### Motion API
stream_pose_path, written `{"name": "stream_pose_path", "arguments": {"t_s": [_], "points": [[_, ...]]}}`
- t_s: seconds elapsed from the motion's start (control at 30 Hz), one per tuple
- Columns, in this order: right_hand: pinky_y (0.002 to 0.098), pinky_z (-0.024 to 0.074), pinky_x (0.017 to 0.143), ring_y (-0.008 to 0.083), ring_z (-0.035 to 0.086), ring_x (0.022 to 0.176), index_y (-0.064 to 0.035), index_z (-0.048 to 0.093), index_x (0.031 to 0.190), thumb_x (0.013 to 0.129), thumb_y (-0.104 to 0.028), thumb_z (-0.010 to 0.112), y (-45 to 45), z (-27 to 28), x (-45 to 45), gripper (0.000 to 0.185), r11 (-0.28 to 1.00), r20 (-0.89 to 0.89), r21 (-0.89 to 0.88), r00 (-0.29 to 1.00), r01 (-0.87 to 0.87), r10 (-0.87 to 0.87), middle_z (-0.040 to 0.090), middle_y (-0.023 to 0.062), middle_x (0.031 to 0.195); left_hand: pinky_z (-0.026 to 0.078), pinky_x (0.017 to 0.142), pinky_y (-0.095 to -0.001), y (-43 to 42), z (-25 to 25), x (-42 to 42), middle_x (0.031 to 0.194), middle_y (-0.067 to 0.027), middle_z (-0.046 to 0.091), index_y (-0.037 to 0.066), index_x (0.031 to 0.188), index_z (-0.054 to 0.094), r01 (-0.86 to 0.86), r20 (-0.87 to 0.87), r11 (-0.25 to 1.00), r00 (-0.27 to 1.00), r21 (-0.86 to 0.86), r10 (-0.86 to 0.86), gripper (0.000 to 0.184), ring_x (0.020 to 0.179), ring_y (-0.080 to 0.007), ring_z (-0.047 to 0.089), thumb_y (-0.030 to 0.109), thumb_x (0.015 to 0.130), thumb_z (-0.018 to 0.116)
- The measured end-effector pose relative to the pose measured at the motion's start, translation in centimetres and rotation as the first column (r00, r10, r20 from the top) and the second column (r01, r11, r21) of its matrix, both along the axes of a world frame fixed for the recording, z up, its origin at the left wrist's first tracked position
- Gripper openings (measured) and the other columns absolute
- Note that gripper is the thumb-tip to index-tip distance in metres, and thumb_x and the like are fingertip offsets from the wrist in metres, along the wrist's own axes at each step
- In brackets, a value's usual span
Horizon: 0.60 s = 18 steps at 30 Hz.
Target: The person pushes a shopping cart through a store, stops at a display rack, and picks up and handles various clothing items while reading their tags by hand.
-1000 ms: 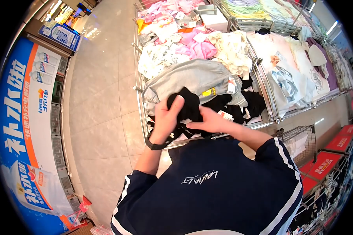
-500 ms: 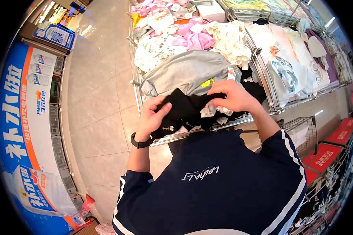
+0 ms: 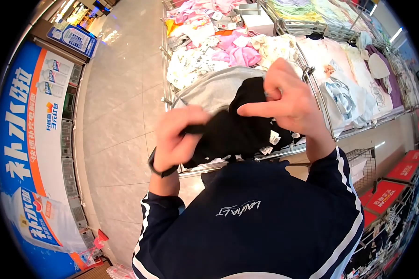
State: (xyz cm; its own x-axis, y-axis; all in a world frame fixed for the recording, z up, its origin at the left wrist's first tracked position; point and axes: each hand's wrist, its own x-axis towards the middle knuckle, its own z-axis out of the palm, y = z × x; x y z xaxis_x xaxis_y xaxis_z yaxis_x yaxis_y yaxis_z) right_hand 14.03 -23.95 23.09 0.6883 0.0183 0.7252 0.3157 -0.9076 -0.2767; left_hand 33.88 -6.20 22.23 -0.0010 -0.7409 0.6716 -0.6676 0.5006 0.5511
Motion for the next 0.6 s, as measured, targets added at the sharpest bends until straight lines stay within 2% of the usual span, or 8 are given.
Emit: {"name": "stream_pose_path", "arguments": {"t_s": [0.13,0.23,0.33,0.37,0.47,0.5,0.53,0.6], "points": [[0.0362,0.0396,0.065,0.0245,0.052,0.075,-0.0115,0.068,0.084,0.054,0.005,0.061,0.7,-1.8,1.9,0.034,0.997,0.014,-0.005,0.997,-0.081,0.081,0.046,0.0033,0.073,0.044,0.064,-0.0276,-1.4,-4.0,-1.0,0.079,-0.0090,0.059,-0.002,0.094,0.060,0.002,-0.346,0.963,0.933,0.269,0.094,0.013,0.069,-0.0194,0.055,0.010,0.088,0.061],[0.0360,0.0468,0.072,0.0294,0.058,0.087,-0.0066,0.066,0.086,0.062,0.006,0.061,1.3,-3.4,2.2,0.028,0.990,-0.052,0.081,0.992,-0.114,0.119,0.058,0.0087,0.085,0.043,0.071,-0.0291,-1.8,-7.0,-1.2,0.095,-0.0102,0.056,-0.002,0.094,0.058,0.056,-0.411,0.984,0.912,0.169,0.019,0.014,0.080,-0.0211,0.054,0.011,0.089,0.060],[0.0353,0.0476,0.073,0.0316,0.058,0.085,-0.0012,0.064,0.090,0.069,0.005,0.061,1.4,-4.4,2.1,0.022,0.901,-0.207,0.418,0.954,-0.116,0.219,0.058,0.0114,0.087,0.043,0.071,-0.0287,-1.6,-8.0,-2.0,0.095,-0.0091,0.054,-0.002,0.093,0.057,-0.092,-0.397,0.981,0.905,0.172,0.155,0.011,0.078,-0.0206,0.052,0.006,0.086,0.060],[0.0346,0.0473,0.072,0.0309,0.058,0.080,0.0032,0.061,0.092,0.074,0.000,0.064,1.1,-3.9,1.9,0.018,0.827,-0.255,0.543,0.910,-0.144,0.326,0.059,0.0132,0.089,0.043,0.072,-0.0281,-1.4,-7.8,-2.7,0.096,-0.0083,0.052,-0.002,0.093,0.057,-0.084,-0.504,0.968,0.841,0.236,0.195,0.011,0.079,-0.0194,0.051,0.000,0.083,0.059],[0.0368,0.0440,0.065,0.0301,0.056,0.074,-0.0006,0.062,0.088,0.073,-0.017,0.075,1.6,-3.5,2.7,0.026,0.762,-0.253,0.637,0.902,-0.116,0.349,0.058,0.0131,0.080,0.044,0.080,-0.0292,-1.9,-8.4,-2.4,0.105,-0.0093,0.054,-0.001,0.093,0.057,-0.206,-0.366,0.956,0.890,0.208,0.272,0.016,0.091,-0.0201,0.053,-0.005,0.077,0.057],[0.0362,0.0426,0.063,0.0294,0.054,0.071,0.0003,0.059,0.084,0.072,-0.025,0.078,2.5,-3.9,3.3,0.033,0.735,-0.219,0.675,0.936,-0.058,0.276,0.056,0.0138,0.076,0.043,0.084,-0.0310,-2.2,-8.5,-2.2,0.110,-0.0106,0.054,-0.001,0.092,0.057,-0.210,-0.362,0.959,0.893,0.192,0.268,0.016,0.095,-0.0215,0.053,-0.005,0.076,0.057],[0.0318,0.0430,0.061,0.0168,0.054,0.067,0.0012,0.060,0.088,0.077,-0.014,0.074,2.3,-4.4,3.4,0.024,0.820,-0.392,0.563,0.906,0.101,0.157,0.056,0.0098,0.077,0.043,0.088,-0.0328,-2.6,-8.5,-2.1,0.115,-0.0120,0.054,0.000,0.091,0.057,-0.209,-0.358,0.962,0.896,0.178,0.261,0.016,0.099,-0.0229,0.052,-0.005,0.076,0.057],[0.0307,0.0410,0.058,0.0159,0.050,0.062,0.0017,0.059,0.084,0.077,-0.012,0.073,1.8,-5.0,4.1,0.021,0.793,-0.425,0.581,0.900,0.186,0.101,0.053,0.0091,0.072,0.040,0.097,-0.0387,-3.4,-9.0,-1.7,0.130,-0.0154,0.050,0.000,0.087,0.057,-0.165,-0.425,0.971,0.877,0.173,0.225,0.012,0.114,-0.0270,0.049,-0.003,0.076,0.061]]}}
